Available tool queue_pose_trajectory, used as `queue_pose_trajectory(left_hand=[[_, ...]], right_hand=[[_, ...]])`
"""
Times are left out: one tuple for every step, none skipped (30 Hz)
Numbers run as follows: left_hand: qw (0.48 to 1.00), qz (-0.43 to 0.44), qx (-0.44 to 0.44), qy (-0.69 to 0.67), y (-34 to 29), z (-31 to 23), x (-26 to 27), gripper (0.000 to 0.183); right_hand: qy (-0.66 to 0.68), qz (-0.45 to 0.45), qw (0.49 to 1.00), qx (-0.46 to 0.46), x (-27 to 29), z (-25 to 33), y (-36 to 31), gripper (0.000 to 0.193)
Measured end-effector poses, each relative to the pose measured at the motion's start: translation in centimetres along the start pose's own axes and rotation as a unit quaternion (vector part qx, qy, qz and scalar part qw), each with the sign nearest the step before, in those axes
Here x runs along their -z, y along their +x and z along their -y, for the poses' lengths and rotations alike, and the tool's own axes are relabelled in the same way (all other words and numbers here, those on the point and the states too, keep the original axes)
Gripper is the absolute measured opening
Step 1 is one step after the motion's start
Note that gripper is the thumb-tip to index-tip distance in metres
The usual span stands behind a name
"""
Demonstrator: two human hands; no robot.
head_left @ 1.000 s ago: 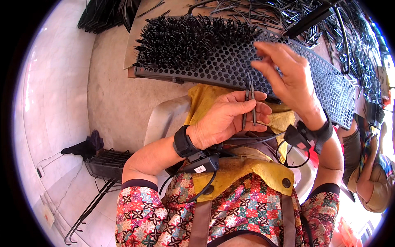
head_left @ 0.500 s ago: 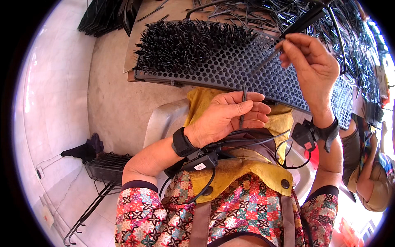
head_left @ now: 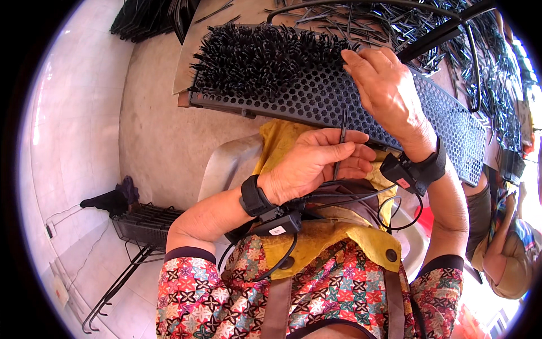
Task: The person takes individual black plastic components from a large pile on a table and fits them onto the teeth of a black serrated rack one by one.
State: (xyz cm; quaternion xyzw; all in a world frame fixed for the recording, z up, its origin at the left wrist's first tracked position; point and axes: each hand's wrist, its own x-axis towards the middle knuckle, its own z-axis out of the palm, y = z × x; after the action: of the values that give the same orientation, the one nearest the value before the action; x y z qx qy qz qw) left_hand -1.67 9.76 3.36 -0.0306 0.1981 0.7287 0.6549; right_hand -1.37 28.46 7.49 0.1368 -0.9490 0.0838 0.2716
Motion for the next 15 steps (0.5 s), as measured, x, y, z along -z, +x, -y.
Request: queue_pose_trajectory(left_hand=[[1.0,0.001,-0.003,0.001,0.0,0.0,0.0,0.032],[1.0,0.003,-0.007,0.002,0.0,0.0,0.0,0.032],[1.0,0.002,-0.009,0.008,-0.1,-0.1,-0.1,0.032],[1.0,0.001,-0.012,0.013,-0.1,-0.2,-0.3,0.032],[1.0,-0.001,-0.016,0.018,-0.2,-0.2,-0.4,0.032],[0.999,-0.004,-0.023,0.045,-0.3,-0.2,-0.6,0.032],[0.997,-0.008,-0.031,0.072,-0.5,-0.3,-0.8,0.033],[0.994,-0.01,-0.039,0.1,-0.5,-0.4,-1.0,0.033],[0.993,-0.01,-0.043,0.114,-0.6,-0.3,-1.1,0.033],[0.991,-0.011,-0.049,0.127,-0.6,-0.2,-1.2,0.034],[0.989,-0.013,-0.055,0.14,-0.7,-0.2,-1.2,0.034],[0.988,-0.021,-0.06,0.138,-0.6,-0.2,-1.2,0.035],[0.988,-0.029,-0.066,0.136,-0.6,-0.1,-1.1,0.035],[0.988,-0.035,-0.07,0.133,-0.5,0.0,-1.1,0.036],[0.988,-0.039,-0.063,0.136,-0.6,0.0,-1.2,0.036]], right_hand=[[-0.022,0.037,0.999,-0.014,0.0,0.2,-0.1,0.038],[-0.005,0.034,0.999,-0.037,0.5,0.6,0.1,0.032],[0.066,0.035,0.994,-0.083,1.0,1.2,-0.1,0.029],[0.136,0.035,0.982,-0.127,1.5,1.9,-0.5,0.026],[0.207,0.035,0.963,-0.171,2.1,2.7,-1.0,0.024],[0.304,0.082,0.912,-0.263,2.9,3.6,-1.1,0.02],[0.328,0.101,0.9,-0.269,3.1,3.7,-1.3,0.02],[0.35,0.119,0.888,-0.275,3.2,3.8,-1.4,0.02],[0.372,0.137,0.874,-0.28,3.4,3.8,-1.6,0.02],[0.387,0.139,0.852,-0.324,3.8,3.9,-1.5,0.018],[0.383,0.085,0.853,-0.344,3.9,3.8,-1.2,0.017],[0.378,0.031,0.851,-0.362,3.9,3.7,-0.9,0.016],[0.372,-0.022,0.847,-0.379,3.8,3.5,-0.5,0.016],[0.347,-0.08,0.863,-0.359,3.6,2.9,-0.3,0.014],[0.286,-0.13,0.892,-0.325,3.5,2.6,0.3,0.016]])
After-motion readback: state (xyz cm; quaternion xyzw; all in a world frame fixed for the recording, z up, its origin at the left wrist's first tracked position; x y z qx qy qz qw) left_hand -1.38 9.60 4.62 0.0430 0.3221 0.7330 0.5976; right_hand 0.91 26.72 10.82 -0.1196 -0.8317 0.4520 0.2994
